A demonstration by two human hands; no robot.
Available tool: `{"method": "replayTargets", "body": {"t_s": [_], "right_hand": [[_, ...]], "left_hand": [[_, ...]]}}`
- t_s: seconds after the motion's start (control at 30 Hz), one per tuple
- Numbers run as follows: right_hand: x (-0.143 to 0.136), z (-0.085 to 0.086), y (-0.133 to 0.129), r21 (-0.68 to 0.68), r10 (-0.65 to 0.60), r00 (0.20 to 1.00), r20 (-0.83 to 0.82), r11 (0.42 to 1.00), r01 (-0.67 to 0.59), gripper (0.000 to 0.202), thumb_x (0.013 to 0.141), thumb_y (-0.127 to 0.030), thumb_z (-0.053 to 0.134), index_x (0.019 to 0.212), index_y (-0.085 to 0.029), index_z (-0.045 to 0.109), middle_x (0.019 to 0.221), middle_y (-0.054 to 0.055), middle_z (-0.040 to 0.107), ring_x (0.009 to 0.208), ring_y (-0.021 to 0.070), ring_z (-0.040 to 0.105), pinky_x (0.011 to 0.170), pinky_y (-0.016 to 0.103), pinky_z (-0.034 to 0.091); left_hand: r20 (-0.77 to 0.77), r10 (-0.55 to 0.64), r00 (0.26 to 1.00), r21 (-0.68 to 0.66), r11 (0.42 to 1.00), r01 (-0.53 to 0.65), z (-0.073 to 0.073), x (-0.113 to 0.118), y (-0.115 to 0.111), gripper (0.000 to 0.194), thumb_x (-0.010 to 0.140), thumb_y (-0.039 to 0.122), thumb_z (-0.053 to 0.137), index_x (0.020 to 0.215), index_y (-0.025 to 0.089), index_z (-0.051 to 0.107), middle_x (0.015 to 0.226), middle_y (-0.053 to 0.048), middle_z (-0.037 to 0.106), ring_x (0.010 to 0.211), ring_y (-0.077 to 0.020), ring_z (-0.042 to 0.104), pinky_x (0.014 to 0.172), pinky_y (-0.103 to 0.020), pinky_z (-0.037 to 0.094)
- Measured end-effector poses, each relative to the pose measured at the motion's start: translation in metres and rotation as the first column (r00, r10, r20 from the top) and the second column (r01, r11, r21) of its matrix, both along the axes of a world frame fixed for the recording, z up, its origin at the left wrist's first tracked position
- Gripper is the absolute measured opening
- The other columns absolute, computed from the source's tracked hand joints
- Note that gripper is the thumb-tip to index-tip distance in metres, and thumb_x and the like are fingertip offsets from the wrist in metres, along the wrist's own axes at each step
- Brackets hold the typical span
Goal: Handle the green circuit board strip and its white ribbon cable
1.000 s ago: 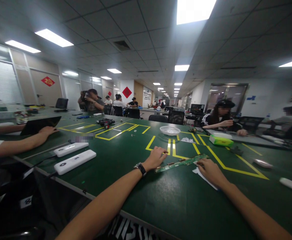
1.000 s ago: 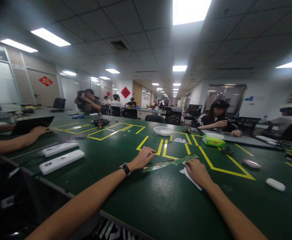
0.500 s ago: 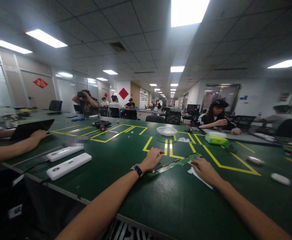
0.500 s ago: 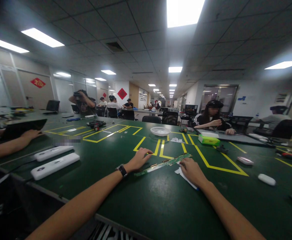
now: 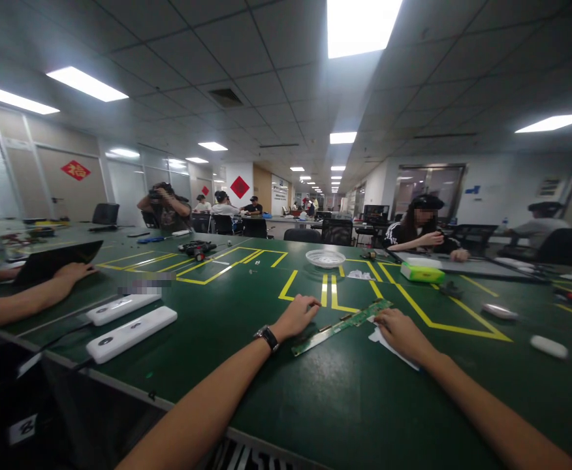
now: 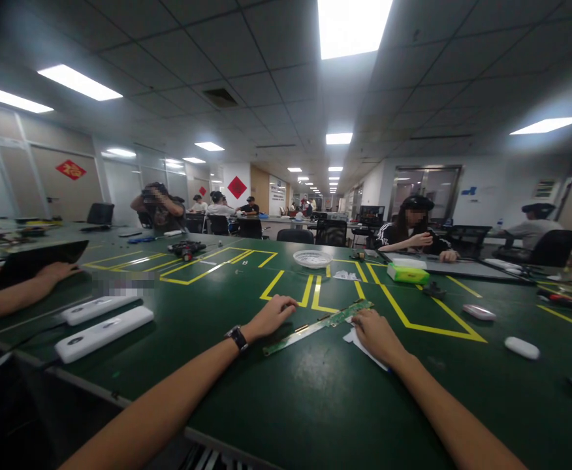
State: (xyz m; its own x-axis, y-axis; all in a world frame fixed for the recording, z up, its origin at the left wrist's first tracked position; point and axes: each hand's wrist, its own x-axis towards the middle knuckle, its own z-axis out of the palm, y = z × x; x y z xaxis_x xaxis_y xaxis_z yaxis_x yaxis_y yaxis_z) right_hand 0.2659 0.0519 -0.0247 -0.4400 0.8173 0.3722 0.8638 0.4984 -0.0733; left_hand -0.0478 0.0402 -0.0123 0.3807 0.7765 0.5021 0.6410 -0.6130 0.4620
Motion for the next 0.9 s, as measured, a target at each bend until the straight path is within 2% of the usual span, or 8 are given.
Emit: {"method": "replayTargets", "body": {"t_s": [0.07, 0.13, 0.3, 0.37, 0.5, 0.63, 0.77, 0.9], "right_hand": [[-0.014, 0.002, -0.007, -0.010, 0.141, 0.989, -0.033, 0.990, -0.142, 0.032, 0.089, -0.023, 0.041, 0.106, -0.017, 0.068, 0.111, 0.011, 0.064, 0.106, 0.0233, 0.055, 0.094, 0.035, 0.041], [-0.019, 0.004, -0.009, -0.011, 0.202, 0.979, -0.037, 0.979, -0.202, 0.033, 0.089, -0.022, 0.041, 0.108, -0.018, 0.068, 0.113, 0.010, 0.064, 0.108, 0.0223, 0.054, 0.096, 0.034, 0.039], [0.001, 0.004, 0.000, -0.003, -0.045, 0.999, 0.009, 0.999, 0.045, 0.032, 0.089, -0.024, 0.041, 0.102, -0.018, 0.069, 0.108, 0.012, 0.065, 0.105, 0.0273, 0.054, 0.088, 0.039, 0.041], [0.005, 0.003, 0.001, -0.006, -0.073, 0.997, -0.004, 0.997, 0.073, 0.032, 0.089, -0.023, 0.040, 0.102, -0.017, 0.069, 0.107, 0.012, 0.066, 0.105, 0.0274, 0.055, 0.088, 0.039, 0.041], [-0.013, 0.002, -0.008, -0.028, 0.102, 0.990, -0.097, 0.994, -0.105, 0.030, 0.087, -0.021, 0.042, 0.101, -0.017, 0.069, 0.106, 0.011, 0.065, 0.103, 0.0242, 0.056, 0.092, 0.036, 0.040], [-0.042, 0.002, -0.022, -0.022, 0.272, 0.947, -0.173, 0.960, -0.280, 0.029, 0.086, -0.017, 0.044, 0.103, -0.019, 0.067, 0.109, 0.009, 0.064, 0.106, 0.0231, 0.054, 0.097, 0.037, 0.039], [-0.051, 0.006, -0.031, -0.065, 0.351, 0.913, -0.206, 0.926, -0.371, 0.029, 0.087, -0.017, 0.045, 0.105, -0.022, 0.066, 0.111, 0.007, 0.063, 0.108, 0.0222, 0.053, 0.098, 0.036, 0.039], [-0.047, 0.012, -0.036, -0.083, 0.360, 0.909, -0.210, 0.920, -0.384, 0.026, 0.088, -0.019, 0.046, 0.103, -0.021, 0.067, 0.108, 0.007, 0.064, 0.106, 0.0220, 0.054, 0.096, 0.036, 0.039]], "left_hand": [[0.009, 0.000, 1.000, 0.000, 1.000, 0.000, -0.001, -0.001, 0.001, 0.030, 0.093, 0.030, 0.042, 0.106, 0.015, 0.065, 0.103, -0.007, 0.066, 0.096, -0.0207, 0.052, 0.086, -0.031, 0.039], [0.008, -0.001, 1.000, -0.003, 1.000, 0.001, -0.002, -0.002, 0.002, 0.030, 0.093, 0.030, 0.042, 0.105, 0.016, 0.065, 0.103, -0.007, 0.066, 0.096, -0.0209, 0.052, 0.086, -0.032, 0.039], [-0.005, -0.005, 1.000, -0.010, 1.000, 0.005, -0.002, -0.001, 0.002, 0.029, 0.093, 0.031, 0.042, 0.105, 0.016, 0.065, 0.102, -0.006, 0.066, 0.096, -0.0209, 0.053, 0.087, -0.033, 0.039], [-0.018, -0.004, 1.000, -0.011, 1.000, 0.004, -0.001, 0.000, 0.000, 0.029, 0.093, 0.030, 0.042, 0.104, 0.016, 0.065, 0.102, -0.006, 0.066, 0.096, -0.0208, 0.053, 0.088, -0.033, 0.039], [-0.088, -0.017, 0.996, -0.014, 1.000, 0.016, 0.001, 0.004, -0.007, 0.031, 0.094, 0.032, 0.040, 0.107, 0.016, 0.063, 0.107, -0.007, 0.065, 0.098, -0.0206, 0.053, 0.093, -0.034, 0.038], [-0.267, -0.047, 0.962, -0.012, 0.999, 0.046, -0.002, 0.013, -0.016, 0.041, 0.092, 0.042, 0.044, 0.127, 0.021, 0.053, 0.122, -0.009, 0.058, 0.111, -0.0241, 0.048, 0.096, -0.039, 0.037], [-0.446, -0.073, 0.892, -0.010, 0.997, 0.076, -0.004, 0.022, -0.025, 0.046, 0.089, 0.049, 0.048, 0.133, 0.033, 0.046, 0.127, -0.008, 0.052, 0.114, -0.0286, 0.044, 0.091, -0.046, 0.039], [-0.450, -0.116, 0.885, -0.009, 0.992, 0.125, -0.004, 0.028, -0.030, 0.035, 0.091, 0.039, 0.047, 0.124, 0.031, 0.055, 0.119, -0.008, 0.052, 0.109, -0.0253, 0.046, 0.094, -0.041, 0.039]]}}
